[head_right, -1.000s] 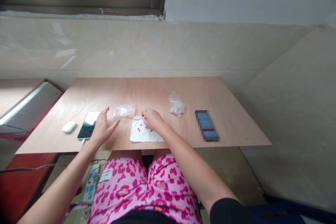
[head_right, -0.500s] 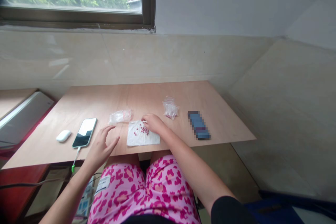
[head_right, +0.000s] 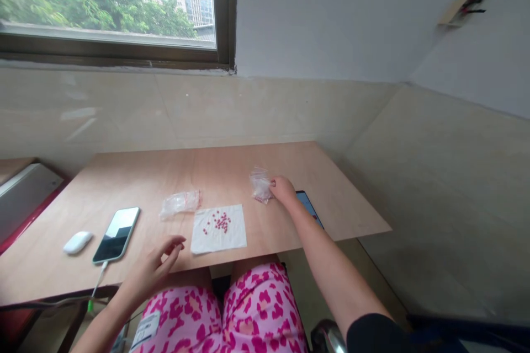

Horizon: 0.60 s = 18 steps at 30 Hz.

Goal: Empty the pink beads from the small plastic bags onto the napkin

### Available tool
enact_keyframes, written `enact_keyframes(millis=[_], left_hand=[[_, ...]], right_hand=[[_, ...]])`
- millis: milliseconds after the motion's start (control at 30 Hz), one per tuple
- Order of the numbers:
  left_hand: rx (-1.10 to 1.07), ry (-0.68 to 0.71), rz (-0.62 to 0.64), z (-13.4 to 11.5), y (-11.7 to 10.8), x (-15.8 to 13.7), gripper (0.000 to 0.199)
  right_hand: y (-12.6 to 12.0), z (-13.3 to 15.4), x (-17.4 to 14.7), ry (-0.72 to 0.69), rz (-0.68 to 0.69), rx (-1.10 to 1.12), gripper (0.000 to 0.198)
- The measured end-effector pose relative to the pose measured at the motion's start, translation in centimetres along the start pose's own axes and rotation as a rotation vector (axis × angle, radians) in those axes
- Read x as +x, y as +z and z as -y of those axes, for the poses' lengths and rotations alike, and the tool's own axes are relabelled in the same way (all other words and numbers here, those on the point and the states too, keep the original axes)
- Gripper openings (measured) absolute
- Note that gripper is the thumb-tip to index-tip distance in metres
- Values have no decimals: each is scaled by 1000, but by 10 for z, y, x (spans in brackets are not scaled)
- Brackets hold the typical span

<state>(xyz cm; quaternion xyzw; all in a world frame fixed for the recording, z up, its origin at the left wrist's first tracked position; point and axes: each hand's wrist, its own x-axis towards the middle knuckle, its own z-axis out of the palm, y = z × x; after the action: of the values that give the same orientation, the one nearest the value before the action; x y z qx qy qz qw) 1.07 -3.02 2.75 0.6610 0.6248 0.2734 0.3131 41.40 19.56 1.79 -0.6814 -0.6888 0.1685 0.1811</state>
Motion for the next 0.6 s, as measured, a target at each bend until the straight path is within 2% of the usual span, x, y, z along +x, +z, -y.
enact_keyframes(millis=[100, 267, 367, 467, 600], left_hand=[[-17, -3, -9, -2, -2, 2, 33], [-59, -20, 31, -1, 0, 4, 35], [-88, -44, 53, -3, 3, 3, 37], [-125, -71, 69, -12, 7, -1, 38], [-224, -73, 95, -29, 16, -6, 37]], right_hand=[[-5, 1, -2, -2, 25, 80, 20], [-15, 10, -23, -36, 99, 291, 32], [-20, 25, -46, -13, 161, 617, 33], [-24, 48, -73, 48, 293, 1021, 38], [-28, 84, -107, 76, 444, 1217, 44]])
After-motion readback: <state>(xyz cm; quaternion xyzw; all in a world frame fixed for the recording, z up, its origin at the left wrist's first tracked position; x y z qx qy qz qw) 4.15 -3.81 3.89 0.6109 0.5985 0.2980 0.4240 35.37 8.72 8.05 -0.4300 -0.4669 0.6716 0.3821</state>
